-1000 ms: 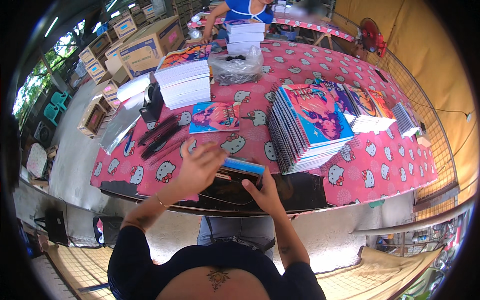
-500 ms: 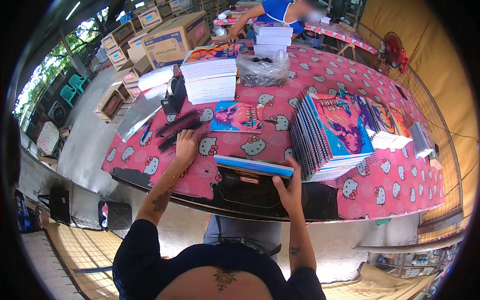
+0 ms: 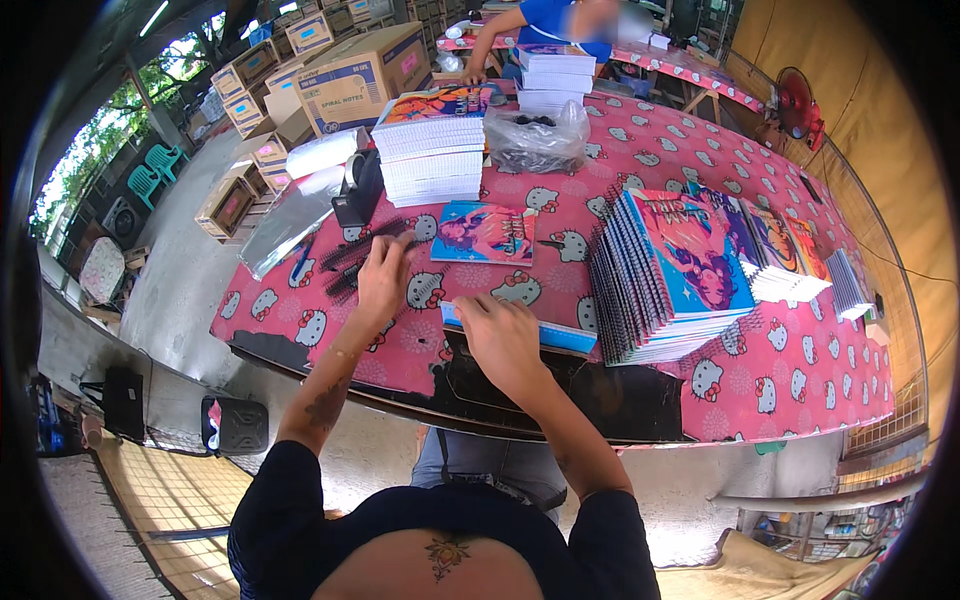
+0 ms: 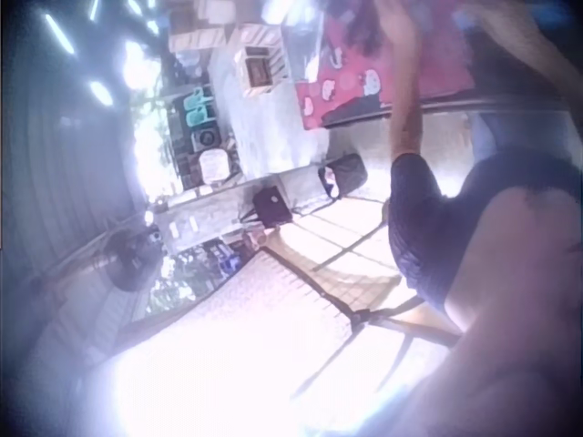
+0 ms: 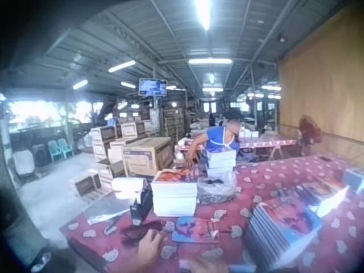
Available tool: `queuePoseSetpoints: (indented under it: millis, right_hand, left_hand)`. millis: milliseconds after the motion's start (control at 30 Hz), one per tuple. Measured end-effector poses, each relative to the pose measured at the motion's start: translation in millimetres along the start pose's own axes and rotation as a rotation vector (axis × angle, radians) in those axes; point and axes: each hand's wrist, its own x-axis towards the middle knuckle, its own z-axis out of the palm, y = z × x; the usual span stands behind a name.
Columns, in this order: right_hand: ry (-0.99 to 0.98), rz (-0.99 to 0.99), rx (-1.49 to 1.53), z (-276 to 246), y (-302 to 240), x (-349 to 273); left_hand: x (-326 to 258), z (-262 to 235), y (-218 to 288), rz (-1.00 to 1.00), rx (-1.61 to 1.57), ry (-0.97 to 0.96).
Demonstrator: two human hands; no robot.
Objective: The person manually inserts spiral coils into the pre-punched holes of stacks of paper and covers to assemble notebooks, then stacks the finished notebooks on a table.
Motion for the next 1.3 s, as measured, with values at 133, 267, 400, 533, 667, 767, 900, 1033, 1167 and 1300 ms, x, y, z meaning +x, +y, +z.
queuePoseSetpoints:
  millis: [133, 267, 400, 533, 667, 767, 900, 1033, 1167, 1300]
  right_hand:
    - [0.012, 0.007, 0.012, 1, -1, 1]
    - [0.005, 0.006, -0.013, 2, -3, 2]
    - [0.010, 0.013, -0.007, 2, -3, 2]
    - [-0.001, 0.015, 0.001, 2, -3, 4]
    - [-0.002, 0.013, 0.006, 1, -3, 3]
    - [-0.013, 0.007, -0.005, 1, -4, 2]
    - [-0.061, 0.007, 0.033, -4, -5, 1]
    - [-0.131, 0.013, 0.106, -3, 2, 0]
    - [-0.107, -0.079, 0.073, -25, 4, -1]
    - [-0.219, 0.067, 0.022, -34, 8, -4]
  left_hand:
    - [-15, -58, 59, -0.096, -0.348, -0.205]
    - [-35, -56, 83, -0.094, -0.367, -0.125]
    - [-39, -52, 84, -0.080, -0.357, -0.001]
    - [-37, -51, 86, -0.116, -0.386, -0.030]
    - [-35, -58, 76, -0.121, -0.411, -0.154]
    - [-29, -58, 76, -0.144, -0.411, -0.182]
    - [-18, -62, 70, -0.090, -0.539, -0.262]
    - [-11, -60, 57, -0.051, -0.539, -0.399]
    - [-3, -67, 75, 0.075, -0.422, -0.375]
    - [-2, -63, 63, 0.120, -0.281, -0.545]
